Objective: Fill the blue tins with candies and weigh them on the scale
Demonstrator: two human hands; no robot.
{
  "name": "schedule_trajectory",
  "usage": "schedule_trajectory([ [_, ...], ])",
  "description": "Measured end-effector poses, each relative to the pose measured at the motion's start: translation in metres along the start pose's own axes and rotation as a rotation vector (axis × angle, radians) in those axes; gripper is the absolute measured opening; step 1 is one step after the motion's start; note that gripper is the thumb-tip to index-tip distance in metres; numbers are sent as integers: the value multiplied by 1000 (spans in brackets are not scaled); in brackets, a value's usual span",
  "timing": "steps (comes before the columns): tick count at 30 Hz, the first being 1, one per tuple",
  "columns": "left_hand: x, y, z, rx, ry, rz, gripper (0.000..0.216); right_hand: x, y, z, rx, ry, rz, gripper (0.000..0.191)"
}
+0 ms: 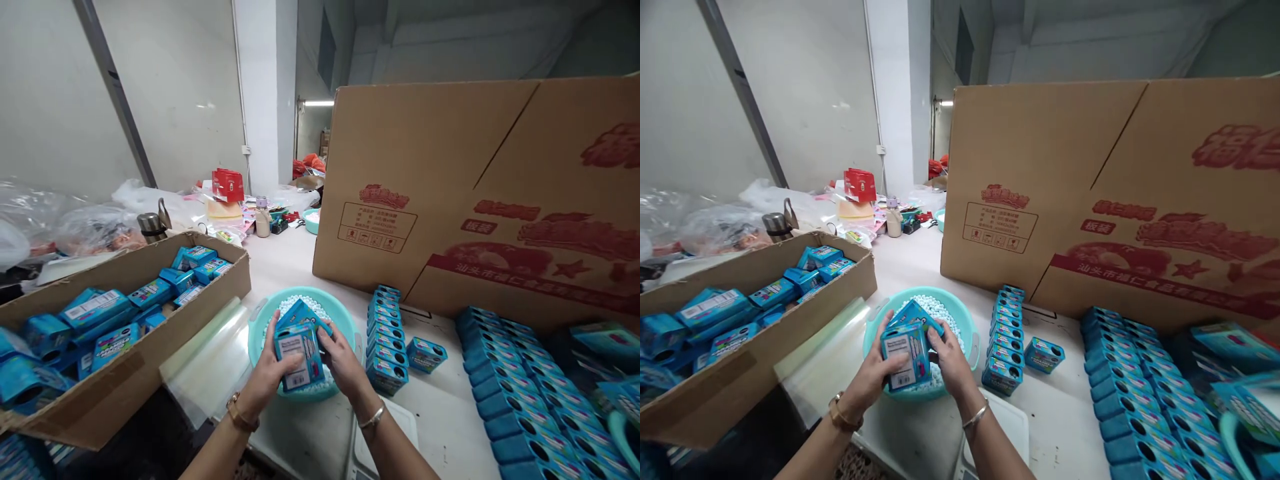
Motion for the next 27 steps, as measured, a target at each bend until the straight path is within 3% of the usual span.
schedule_trajectory([
  [4, 5, -18, -12, 74, 213, 437, 95, -18, 30, -6, -139, -149, -74, 45],
  [7, 1, -34, -16, 185, 250, 703, 66, -28, 70, -4, -225, -208, -188, 47],
  [10, 8, -53, -23, 393, 277, 871, 44, -31, 85, 3, -191, -211, -235, 48],
  [12, 11, -63, -28, 546, 245, 909, 43, -35, 74, 8, -100, -228, -169, 47],
  [16, -1, -81, -38, 797, -26, 882, 47, -37, 25, 12, 115, -269, 106, 44],
  [19, 1, -86, -46, 1004, -155, 998, 56, -34, -4, 8, 217, -279, 108, 46],
  [22, 24, -73, -40, 1069, -27, 1192, 66, -21, -20, 2, 278, -203, 27, 51],
  [27, 52, -31, -21, 771, 356, 1314, 79, -16, -22, -5, 208, -173, 10, 48],
])
Point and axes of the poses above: each hand's wrist, its own z-axis towards the middle knuckle, its own x-axis out of the palm, y = z × x, the point moved 10 cm from there along z, towards the middle knuckle, and after that the axes turned 3 degrees about -z, right-handed, at the moved point
